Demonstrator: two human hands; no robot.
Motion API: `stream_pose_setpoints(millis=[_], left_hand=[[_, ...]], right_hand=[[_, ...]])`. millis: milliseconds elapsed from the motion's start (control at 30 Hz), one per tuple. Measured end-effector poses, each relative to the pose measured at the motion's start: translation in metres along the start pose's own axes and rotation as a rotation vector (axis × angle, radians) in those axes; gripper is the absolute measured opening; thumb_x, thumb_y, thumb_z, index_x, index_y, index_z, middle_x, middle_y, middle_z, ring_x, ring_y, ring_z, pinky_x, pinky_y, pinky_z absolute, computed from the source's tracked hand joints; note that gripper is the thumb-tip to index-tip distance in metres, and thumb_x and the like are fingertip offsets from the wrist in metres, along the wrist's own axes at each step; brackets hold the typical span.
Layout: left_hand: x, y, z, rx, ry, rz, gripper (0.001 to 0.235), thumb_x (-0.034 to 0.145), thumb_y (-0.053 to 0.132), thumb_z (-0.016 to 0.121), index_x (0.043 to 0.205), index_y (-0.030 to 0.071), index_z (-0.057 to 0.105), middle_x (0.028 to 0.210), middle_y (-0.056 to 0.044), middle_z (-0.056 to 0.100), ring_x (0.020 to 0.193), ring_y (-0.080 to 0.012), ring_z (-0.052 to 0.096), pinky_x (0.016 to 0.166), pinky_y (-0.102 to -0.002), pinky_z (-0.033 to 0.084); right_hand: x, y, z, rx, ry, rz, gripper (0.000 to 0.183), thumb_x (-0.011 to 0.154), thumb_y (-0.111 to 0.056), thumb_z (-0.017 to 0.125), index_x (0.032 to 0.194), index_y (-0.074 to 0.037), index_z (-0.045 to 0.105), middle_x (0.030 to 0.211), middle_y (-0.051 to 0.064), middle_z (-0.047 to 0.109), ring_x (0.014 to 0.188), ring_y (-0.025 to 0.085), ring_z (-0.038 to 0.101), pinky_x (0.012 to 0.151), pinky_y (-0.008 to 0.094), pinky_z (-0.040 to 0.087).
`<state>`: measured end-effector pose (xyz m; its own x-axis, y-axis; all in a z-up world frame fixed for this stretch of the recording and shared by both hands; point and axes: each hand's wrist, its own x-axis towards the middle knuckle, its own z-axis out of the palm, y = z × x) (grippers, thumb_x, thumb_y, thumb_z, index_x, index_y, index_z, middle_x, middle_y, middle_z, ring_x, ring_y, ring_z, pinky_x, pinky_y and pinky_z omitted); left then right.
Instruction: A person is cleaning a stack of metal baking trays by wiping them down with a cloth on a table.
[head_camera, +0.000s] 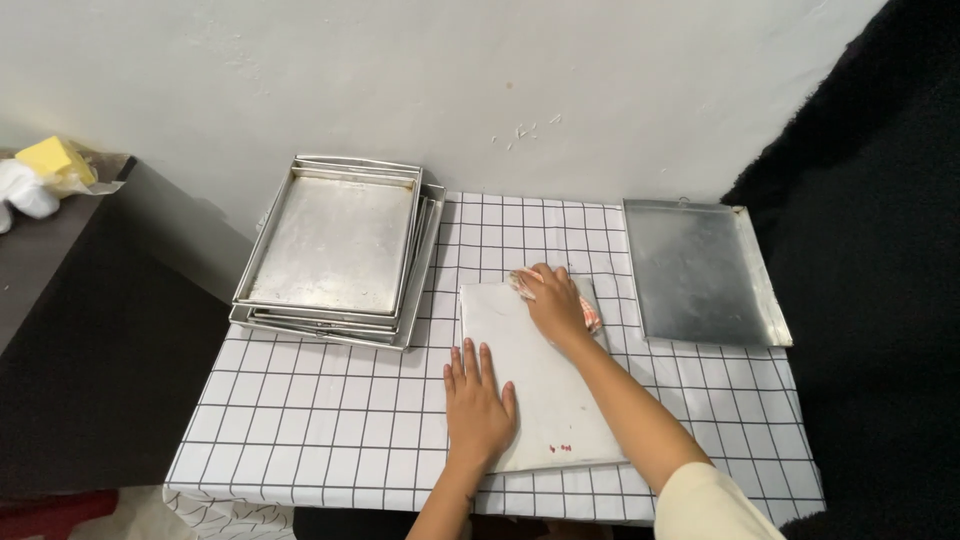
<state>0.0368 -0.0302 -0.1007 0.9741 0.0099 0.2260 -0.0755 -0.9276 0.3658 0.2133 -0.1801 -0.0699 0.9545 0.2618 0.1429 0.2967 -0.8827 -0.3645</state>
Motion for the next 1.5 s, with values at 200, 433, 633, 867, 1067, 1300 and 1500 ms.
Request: stream_pose_setpoints(millis=[200, 433, 633, 867, 1067, 1300, 1500], left_hand=[[0.0, -0.001, 0.007, 0.069, 0.02, -0.028, 0.074, 0.101, 0.046, 0.036, 0.161, 0.006, 0.023, 0.169, -0.02, 0.017, 0.155, -0.0404, 0.011, 0.124, -0.056, 0.007], [0.0, -0.003, 0.008, 0.051, 0.003, -0.018, 0.075, 0.1, 0.045, 0.039, 0.161, 0.005, 0.023, 0.169, -0.022, 0.015, 0.154, -0.0437, 0.012, 0.123, -0.057, 0.009], [0.001, -0.004, -0.001, -0.013, -0.06, 0.029, 0.072, 0.103, 0.042, 0.036, 0.161, 0.003, 0.022, 0.168, -0.026, 0.013, 0.154, -0.0479, 0.008, 0.124, -0.057, 0.008], [0.003, 0.0, -0.01, -0.049, -0.074, 0.003, 0.071, 0.102, 0.04, 0.038, 0.16, 0.002, 0.024, 0.167, -0.027, 0.015, 0.154, -0.0477, 0.01, 0.124, -0.056, 0.01], [0.004, -0.001, 0.003, 0.037, -0.03, -0.038, 0.072, 0.102, 0.045, 0.036, 0.161, 0.007, 0.023, 0.169, -0.022, 0.015, 0.154, -0.0424, 0.012, 0.124, -0.056, 0.008], [0.003, -0.001, -0.001, -0.042, -0.063, -0.038, 0.071, 0.101, 0.041, 0.038, 0.161, 0.005, 0.023, 0.169, -0.024, 0.013, 0.155, -0.0444, 0.009, 0.124, -0.056, 0.008], [0.004, -0.001, -0.005, -0.021, -0.092, 0.005, 0.072, 0.102, 0.04, 0.036, 0.161, 0.002, 0.021, 0.168, -0.027, 0.012, 0.154, -0.048, 0.007, 0.124, -0.056, 0.008]], right_hand=[[-0.074, -0.016, -0.015, 0.001, -0.032, -0.081, 0.061, 0.085, -0.003, 0.063, 0.143, -0.024, 0.06, 0.135, 0.004, 0.057, 0.111, 0.032, 0.05, 0.09, 0.046, 0.046], [-0.228, -0.016, -0.054, 0.099, -0.189, -0.18, 0.063, 0.083, -0.004, 0.073, 0.143, -0.021, 0.059, 0.132, 0.002, 0.058, 0.108, 0.028, 0.05, 0.096, 0.049, 0.048], [-0.155, 0.014, -0.054, 0.146, -0.257, 0.012, 0.06, 0.089, -0.002, 0.064, 0.141, -0.031, 0.061, 0.135, -0.001, 0.059, 0.125, 0.026, 0.045, 0.108, 0.048, 0.043], [-0.028, 0.059, -0.021, 0.055, 0.021, 0.046, 0.056, 0.089, 0.004, 0.06, 0.139, -0.02, 0.064, 0.134, 0.0, 0.057, 0.111, 0.031, 0.046, 0.097, 0.041, 0.045], [-0.071, 0.048, -0.033, 0.147, 0.059, 0.061, 0.056, 0.089, 0.006, 0.057, 0.135, -0.024, 0.068, 0.13, -0.001, 0.059, 0.112, 0.029, 0.047, 0.099, 0.041, 0.047], [-0.225, 0.022, -0.065, 0.262, -0.191, 0.132, 0.065, 0.08, 0.01, 0.065, 0.129, -0.032, 0.069, 0.132, -0.005, 0.064, 0.123, 0.021, 0.049, 0.106, 0.043, 0.057], [-0.179, 0.005, -0.094, 0.34, -0.3, 0.299, 0.049, 0.09, 0.001, 0.061, 0.124, -0.033, 0.075, 0.128, -0.004, 0.063, 0.129, 0.017, 0.047, 0.115, 0.045, 0.045]])
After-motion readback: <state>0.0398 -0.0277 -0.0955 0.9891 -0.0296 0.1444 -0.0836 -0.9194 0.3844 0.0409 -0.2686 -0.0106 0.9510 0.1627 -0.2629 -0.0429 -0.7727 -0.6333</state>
